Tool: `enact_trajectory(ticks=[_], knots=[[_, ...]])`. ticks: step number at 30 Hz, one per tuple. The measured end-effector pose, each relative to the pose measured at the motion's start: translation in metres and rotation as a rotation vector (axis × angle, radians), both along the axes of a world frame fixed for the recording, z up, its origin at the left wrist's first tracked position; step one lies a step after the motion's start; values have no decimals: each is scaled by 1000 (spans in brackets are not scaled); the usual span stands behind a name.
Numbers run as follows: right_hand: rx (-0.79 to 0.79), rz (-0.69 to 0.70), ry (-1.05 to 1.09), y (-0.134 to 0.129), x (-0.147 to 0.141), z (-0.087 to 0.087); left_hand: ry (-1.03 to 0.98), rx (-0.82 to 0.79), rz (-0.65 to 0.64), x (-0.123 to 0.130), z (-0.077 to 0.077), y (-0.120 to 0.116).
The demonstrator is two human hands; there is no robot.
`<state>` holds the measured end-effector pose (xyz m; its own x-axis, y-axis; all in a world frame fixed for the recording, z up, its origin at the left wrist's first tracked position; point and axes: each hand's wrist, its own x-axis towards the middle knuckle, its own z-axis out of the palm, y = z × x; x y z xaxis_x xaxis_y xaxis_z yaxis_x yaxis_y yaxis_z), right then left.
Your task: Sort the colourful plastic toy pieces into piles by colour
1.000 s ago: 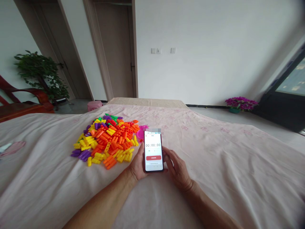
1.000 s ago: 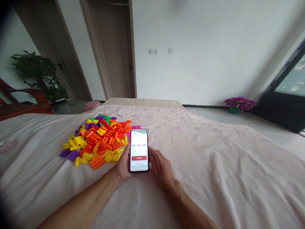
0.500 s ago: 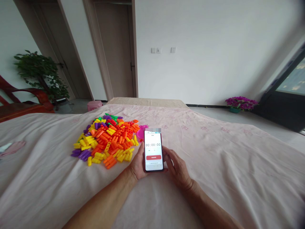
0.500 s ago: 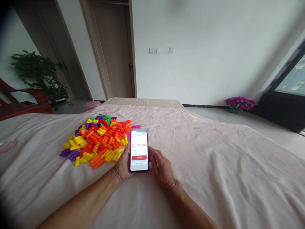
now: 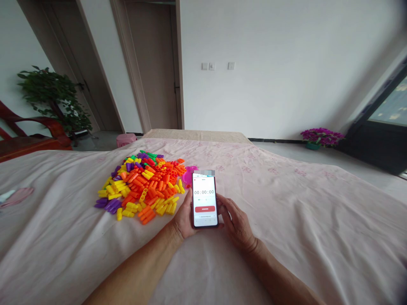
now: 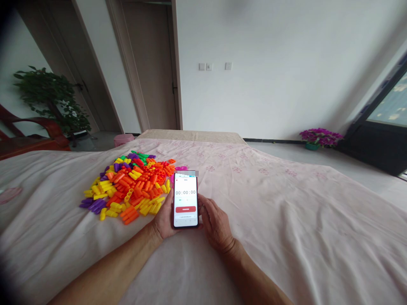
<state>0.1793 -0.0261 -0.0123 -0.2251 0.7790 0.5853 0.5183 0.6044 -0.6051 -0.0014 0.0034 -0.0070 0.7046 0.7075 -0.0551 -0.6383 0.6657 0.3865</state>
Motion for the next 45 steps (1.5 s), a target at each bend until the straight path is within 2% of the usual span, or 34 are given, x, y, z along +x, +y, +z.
enact_trajectory(ticks=[13, 18, 45], knots=[[146, -47, -48, -2, 0, 1, -54, 8, -27, -2, -2, 2], [135, -7, -51, -3, -2, 4, -35, 13, -13, -2, -5, 3], [87, 1, -32, -3, -3, 5, -29, 35, -1, -2, -8, 3]])
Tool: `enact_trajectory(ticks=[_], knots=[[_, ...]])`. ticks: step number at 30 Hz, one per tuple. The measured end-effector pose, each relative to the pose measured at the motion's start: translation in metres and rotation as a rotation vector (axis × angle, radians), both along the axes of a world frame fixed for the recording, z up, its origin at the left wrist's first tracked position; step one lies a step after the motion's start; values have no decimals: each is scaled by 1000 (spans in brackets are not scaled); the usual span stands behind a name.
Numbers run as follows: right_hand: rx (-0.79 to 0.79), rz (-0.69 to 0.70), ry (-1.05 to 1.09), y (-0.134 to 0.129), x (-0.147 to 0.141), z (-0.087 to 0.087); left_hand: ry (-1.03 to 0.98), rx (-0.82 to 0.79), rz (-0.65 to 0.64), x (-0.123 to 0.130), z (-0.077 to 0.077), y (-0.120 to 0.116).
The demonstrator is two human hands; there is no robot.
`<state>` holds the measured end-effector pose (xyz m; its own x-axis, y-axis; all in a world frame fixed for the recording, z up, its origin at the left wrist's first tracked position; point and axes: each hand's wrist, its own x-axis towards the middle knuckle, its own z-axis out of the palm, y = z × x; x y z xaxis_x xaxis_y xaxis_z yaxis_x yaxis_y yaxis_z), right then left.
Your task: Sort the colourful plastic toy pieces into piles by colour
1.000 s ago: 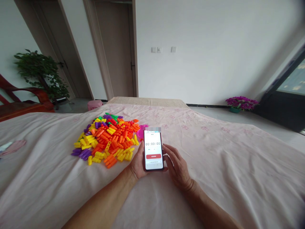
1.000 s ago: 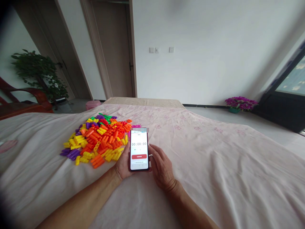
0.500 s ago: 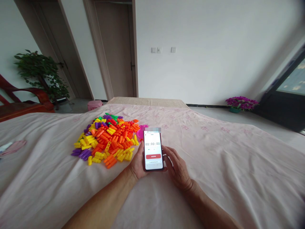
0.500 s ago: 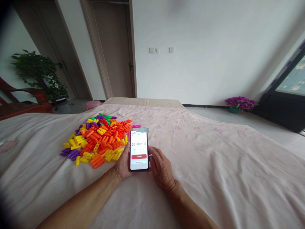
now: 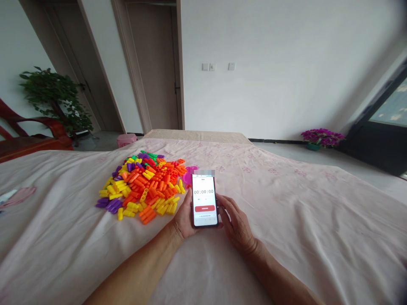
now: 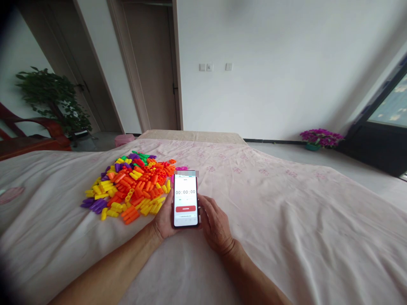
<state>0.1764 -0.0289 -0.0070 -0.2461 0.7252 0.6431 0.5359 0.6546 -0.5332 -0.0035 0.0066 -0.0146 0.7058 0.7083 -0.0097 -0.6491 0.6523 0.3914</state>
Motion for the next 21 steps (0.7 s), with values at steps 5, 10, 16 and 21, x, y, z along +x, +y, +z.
enact_trajectory(ticks=[5, 10, 16, 21], knots=[[-1, -4, -5, 0, 0, 0, 16, -15, 9, 0, 0, 0], [-2, 6, -3, 0, 0, 1, 19, -24, 13, 0, 1, 0], [-19, 0, 58, 2, 3, -7, 4, -33, 5, -1, 7, -3], [106, -117, 133, 11, 4, -16, 18, -55, 18, -3, 13, -5]])
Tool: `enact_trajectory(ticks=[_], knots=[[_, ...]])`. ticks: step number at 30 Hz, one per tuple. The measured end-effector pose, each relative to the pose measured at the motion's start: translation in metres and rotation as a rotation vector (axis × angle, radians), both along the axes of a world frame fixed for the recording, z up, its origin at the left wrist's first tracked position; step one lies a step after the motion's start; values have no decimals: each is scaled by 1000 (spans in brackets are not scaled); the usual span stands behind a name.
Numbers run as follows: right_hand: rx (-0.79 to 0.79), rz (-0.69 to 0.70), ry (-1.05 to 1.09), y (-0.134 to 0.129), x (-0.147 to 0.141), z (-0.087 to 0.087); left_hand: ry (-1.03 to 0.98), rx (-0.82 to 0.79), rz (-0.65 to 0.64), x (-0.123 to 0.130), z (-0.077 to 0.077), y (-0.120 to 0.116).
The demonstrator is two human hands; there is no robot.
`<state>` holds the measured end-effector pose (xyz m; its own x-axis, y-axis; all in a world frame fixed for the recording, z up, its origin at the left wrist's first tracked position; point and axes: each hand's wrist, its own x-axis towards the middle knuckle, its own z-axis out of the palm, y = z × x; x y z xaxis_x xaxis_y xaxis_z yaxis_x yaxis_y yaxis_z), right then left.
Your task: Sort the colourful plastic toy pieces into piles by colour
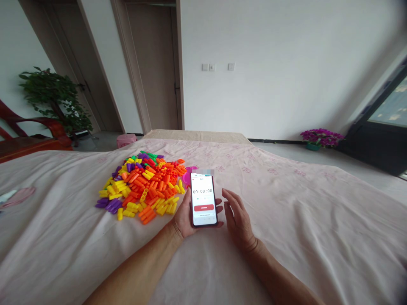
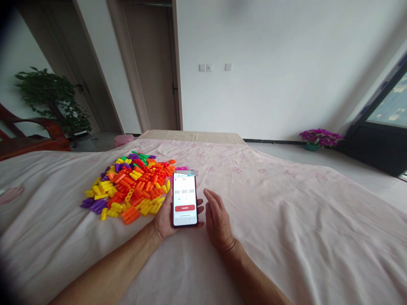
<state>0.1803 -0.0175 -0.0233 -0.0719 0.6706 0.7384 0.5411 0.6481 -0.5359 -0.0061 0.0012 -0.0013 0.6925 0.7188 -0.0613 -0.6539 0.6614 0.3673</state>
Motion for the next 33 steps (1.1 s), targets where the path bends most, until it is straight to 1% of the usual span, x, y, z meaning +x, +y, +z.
enact_trajectory(ticks=[5, 11, 16, 20, 24, 33], knots=[[7, -78, 58, 7, -1, -5, 0, -6, -4, 0, -1, 1], [-66, -40, 141, 5, -1, -4, 3, -7, 16, 0, -1, 1], [-150, -106, 186, 4, -3, -2, 6, -28, 18, 0, 1, 0], [-184, -98, 194, 5, -3, -3, -9, -23, 16, 0, 1, 0], [-265, -111, 216, 5, -1, -4, -31, -7, 2, 0, 0, 0], [-303, -101, 243, 7, 0, -7, -13, 3, 12, 0, 0, -1]])
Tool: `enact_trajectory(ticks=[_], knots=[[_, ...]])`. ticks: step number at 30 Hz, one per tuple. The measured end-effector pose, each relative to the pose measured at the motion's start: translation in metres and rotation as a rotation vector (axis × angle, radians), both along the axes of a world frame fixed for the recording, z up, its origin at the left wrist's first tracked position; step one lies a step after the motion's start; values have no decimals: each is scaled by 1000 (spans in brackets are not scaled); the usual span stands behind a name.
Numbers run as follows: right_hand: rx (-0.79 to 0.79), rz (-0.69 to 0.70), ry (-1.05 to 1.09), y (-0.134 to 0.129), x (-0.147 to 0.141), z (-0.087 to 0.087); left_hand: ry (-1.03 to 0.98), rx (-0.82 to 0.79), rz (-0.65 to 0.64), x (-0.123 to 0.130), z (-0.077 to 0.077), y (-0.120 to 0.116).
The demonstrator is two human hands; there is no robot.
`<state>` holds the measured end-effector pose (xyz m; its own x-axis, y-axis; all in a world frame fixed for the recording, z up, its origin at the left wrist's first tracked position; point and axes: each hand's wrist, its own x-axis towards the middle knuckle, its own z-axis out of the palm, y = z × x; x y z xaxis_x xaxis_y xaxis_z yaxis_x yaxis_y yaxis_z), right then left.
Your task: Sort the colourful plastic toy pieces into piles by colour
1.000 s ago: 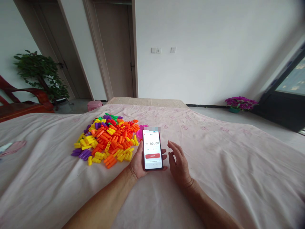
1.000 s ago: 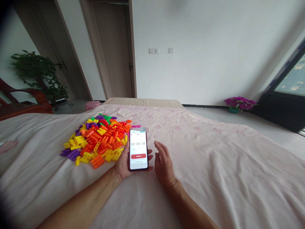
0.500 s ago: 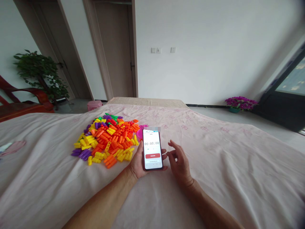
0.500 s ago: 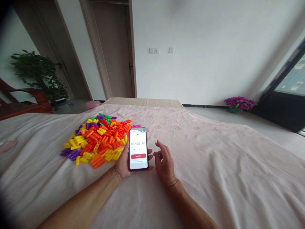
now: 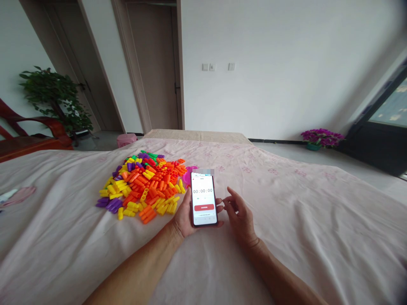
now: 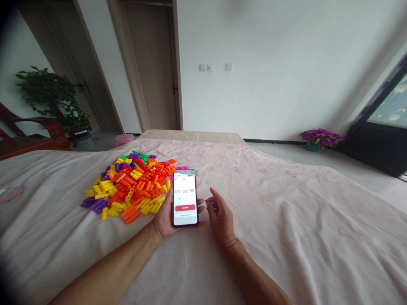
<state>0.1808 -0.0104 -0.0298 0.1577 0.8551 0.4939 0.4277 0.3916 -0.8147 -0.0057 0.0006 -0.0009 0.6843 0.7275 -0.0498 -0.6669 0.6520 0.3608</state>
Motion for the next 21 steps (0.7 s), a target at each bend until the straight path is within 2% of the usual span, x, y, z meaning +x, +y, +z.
enact_trajectory(ticks=[10, 21], knots=[[-116, 9, 24, -11, 0, 17, 10, -19, 10, -1, 0, -2], [-128, 43, 81, -7, 1, 11, 1, -8, 8, -4, -1, -4]])
